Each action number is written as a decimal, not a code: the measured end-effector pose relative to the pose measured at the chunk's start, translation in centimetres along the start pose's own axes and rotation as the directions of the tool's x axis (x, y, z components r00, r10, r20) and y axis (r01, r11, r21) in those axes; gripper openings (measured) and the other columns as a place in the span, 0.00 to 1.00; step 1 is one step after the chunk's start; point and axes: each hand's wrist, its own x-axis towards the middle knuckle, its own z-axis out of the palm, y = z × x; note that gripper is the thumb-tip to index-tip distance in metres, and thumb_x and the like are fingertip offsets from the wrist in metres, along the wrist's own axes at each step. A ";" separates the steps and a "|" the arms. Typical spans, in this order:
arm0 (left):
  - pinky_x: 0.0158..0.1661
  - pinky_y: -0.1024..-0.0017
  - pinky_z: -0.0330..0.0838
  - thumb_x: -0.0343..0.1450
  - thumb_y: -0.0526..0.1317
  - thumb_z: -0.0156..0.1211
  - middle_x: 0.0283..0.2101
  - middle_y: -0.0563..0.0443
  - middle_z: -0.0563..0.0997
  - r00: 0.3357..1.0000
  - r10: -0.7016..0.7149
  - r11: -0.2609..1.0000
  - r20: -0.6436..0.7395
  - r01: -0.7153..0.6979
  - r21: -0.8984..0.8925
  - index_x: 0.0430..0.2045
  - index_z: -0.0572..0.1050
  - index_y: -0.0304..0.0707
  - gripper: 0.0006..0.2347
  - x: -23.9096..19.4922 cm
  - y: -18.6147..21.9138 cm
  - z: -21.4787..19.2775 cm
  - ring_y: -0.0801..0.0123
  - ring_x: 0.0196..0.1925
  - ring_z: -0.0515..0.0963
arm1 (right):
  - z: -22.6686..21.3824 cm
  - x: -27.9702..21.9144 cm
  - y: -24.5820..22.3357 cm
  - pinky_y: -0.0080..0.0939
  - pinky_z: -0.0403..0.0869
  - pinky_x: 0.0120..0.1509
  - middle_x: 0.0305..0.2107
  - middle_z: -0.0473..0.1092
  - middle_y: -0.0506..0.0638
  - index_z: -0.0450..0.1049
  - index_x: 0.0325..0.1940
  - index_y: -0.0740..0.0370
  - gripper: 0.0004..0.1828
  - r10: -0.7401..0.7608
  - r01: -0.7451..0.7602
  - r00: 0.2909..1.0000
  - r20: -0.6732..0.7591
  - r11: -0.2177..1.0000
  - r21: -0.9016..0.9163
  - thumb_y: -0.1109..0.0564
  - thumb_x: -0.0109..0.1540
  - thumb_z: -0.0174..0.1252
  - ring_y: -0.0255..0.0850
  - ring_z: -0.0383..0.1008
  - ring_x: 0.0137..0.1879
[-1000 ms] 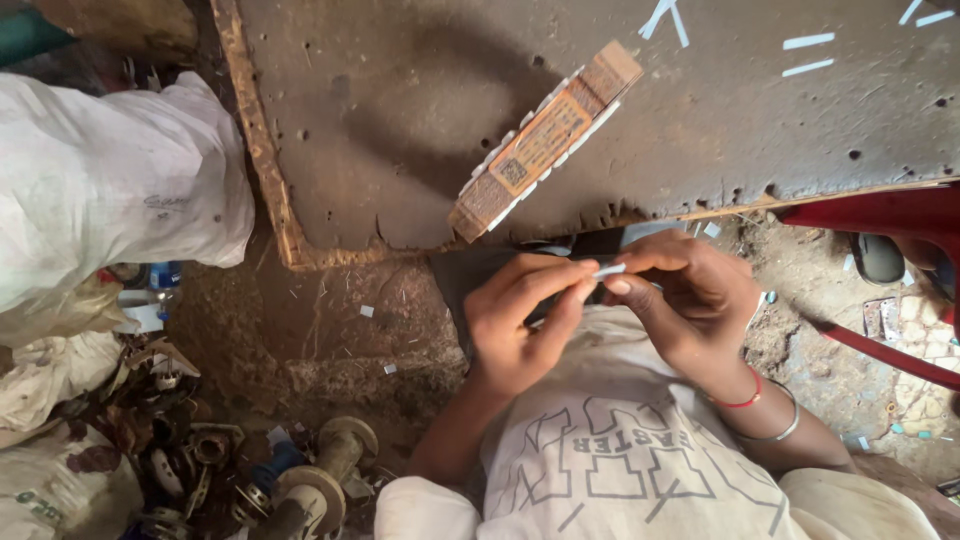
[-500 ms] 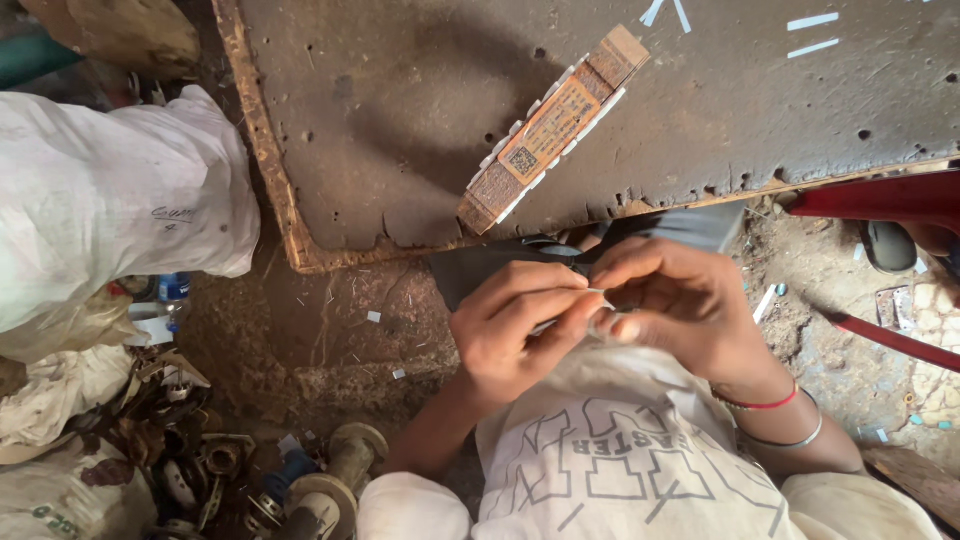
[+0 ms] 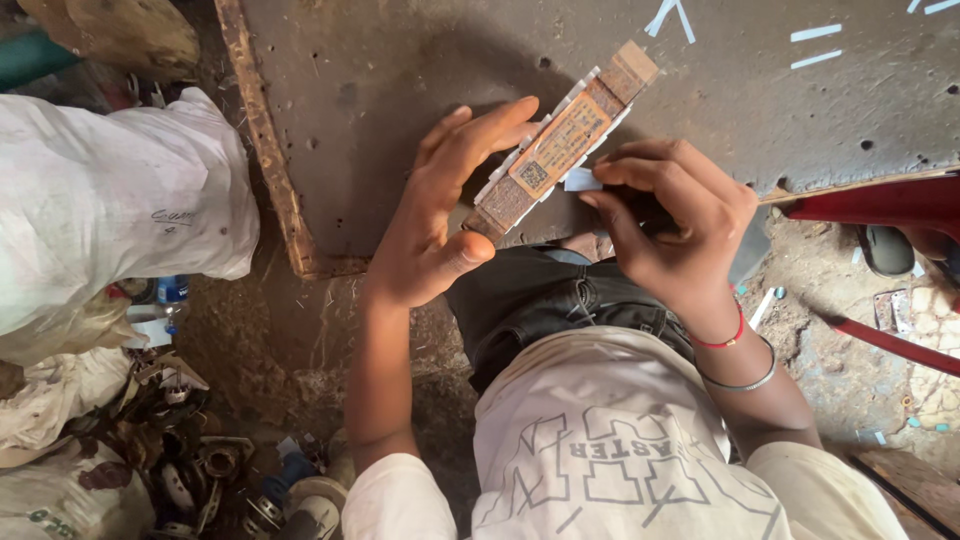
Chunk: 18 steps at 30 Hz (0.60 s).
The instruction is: The person inserts white strips into the slots of a motor stator by hand, handling the metal component and small strips on a workbench.
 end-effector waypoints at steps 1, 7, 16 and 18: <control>0.76 0.48 0.44 0.69 0.79 0.32 0.64 0.38 0.74 0.999 -0.033 0.999 0.043 0.034 -0.038 0.63 0.62 0.30 0.47 0.0 0.0 -0.1 0.54 0.70 0.73 | 0.0 0.0 0.1 0.34 0.76 0.44 0.40 0.77 0.54 0.78 0.44 0.67 0.11 -0.009 0.009 1.000 -0.004 1.000 0.007 0.68 0.61 0.73 0.40 0.81 0.42; 0.76 0.53 0.51 0.68 0.79 0.39 0.62 0.43 0.80 0.997 -0.049 0.998 -0.057 0.047 -0.046 0.66 0.64 0.36 0.45 -0.3 -0.6 0.4 0.56 0.71 0.75 | 0.3 0.2 0.1 0.34 0.76 0.44 0.42 0.77 0.54 0.78 0.42 0.67 0.09 0.011 -0.011 1.000 -0.001 1.000 0.017 0.70 0.60 0.70 0.41 0.80 0.41; 0.78 0.49 0.54 0.67 0.80 0.35 0.59 0.42 0.81 0.996 -0.063 0.998 -0.057 0.061 -0.031 0.65 0.62 0.36 0.46 -0.1 -0.1 0.7 0.54 0.70 0.76 | 0.6 0.9 -0.2 0.34 0.75 0.42 0.38 0.77 0.52 0.79 0.42 0.66 0.09 -0.015 0.015 1.000 0.010 1.000 0.002 0.72 0.60 0.67 0.40 0.79 0.40; 0.76 0.52 0.51 0.68 0.79 0.35 0.61 0.44 0.82 0.997 -0.056 0.998 -0.055 0.056 -0.014 0.67 0.62 0.37 0.46 -0.3 -0.3 0.7 0.56 0.70 0.77 | 1.0 0.9 -0.3 0.34 0.73 0.38 0.36 0.76 0.52 0.78 0.40 0.67 0.09 0.025 -0.025 1.000 -0.018 1.000 0.000 0.73 0.59 0.66 0.39 0.77 0.37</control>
